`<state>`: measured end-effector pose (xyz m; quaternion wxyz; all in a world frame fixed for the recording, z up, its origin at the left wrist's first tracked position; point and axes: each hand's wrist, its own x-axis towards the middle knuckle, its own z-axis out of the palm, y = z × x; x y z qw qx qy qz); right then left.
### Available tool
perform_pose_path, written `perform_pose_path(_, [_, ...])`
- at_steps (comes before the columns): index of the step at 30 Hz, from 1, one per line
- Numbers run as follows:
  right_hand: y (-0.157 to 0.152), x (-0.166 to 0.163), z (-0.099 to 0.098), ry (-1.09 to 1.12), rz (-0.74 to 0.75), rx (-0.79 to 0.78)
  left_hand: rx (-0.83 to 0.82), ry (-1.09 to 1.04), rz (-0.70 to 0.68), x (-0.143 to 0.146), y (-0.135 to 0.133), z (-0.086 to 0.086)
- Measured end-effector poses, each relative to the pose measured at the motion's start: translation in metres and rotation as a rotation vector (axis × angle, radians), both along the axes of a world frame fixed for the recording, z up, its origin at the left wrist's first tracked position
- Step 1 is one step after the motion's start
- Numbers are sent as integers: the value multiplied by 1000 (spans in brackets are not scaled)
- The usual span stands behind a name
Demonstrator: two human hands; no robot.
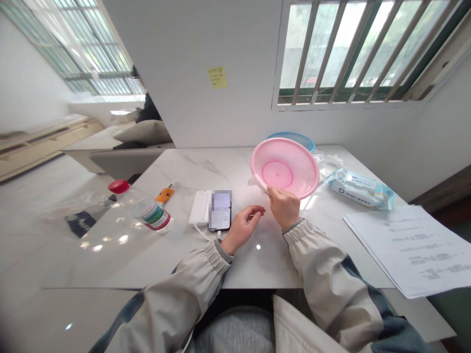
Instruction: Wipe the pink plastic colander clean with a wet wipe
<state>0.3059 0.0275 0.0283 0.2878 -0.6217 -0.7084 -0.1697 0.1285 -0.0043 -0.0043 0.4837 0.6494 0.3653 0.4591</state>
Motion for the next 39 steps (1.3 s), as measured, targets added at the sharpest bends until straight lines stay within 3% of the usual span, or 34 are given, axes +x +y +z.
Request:
perform_pose_path(2, [-2, -1, -1, 24, 137, 129, -87, -152, -32, 2, 0, 2])
perform_pose_path(4, [-6, -4, -2, 33, 242, 141, -135, -336, -44, 4, 1, 5])
perform_pose_path(7, [-12, -17, -5, 31, 295, -3, -162, -533, -81, 5, 5, 7])
perform_pose_path(10, [-16, -31, -10, 37, 336, -138, -223, -593, -97, 5, 10, 7])
perform_pose_path(14, [-13, -32, -16, 118, 392, -174, -258, -614, -48, 4, 9, 9])
perform_pose_path(16, [-8, -23, -19, 203, 393, -125, -248, -619, -63, 2, 7, 11])
perform_pose_path(20, [-1, 3, -22, 481, 336, 128, -250, -632, -69, -1, 6, 13])
perform_pose_path(25, [3, 12, -17, 886, 32, 346, -322, -633, -87, -1, 7, 8])
perform_pose_path(28, [9, 5, -9, 1280, 231, 431, -376, -656, -96, 0, 6, 6])
perform_pose_path(30, [12, 2, -5, 1511, 418, 369, -399, -674, -114, 1, 6, 6])
perform_pose_path(33, [14, 5, -4, 1683, 558, 185, -419, -680, -133, 2, 6, 7])
perform_pose_path(39, [18, 21, -16, 1713, 559, -53, -271, -523, -64, 1, 2, 13])
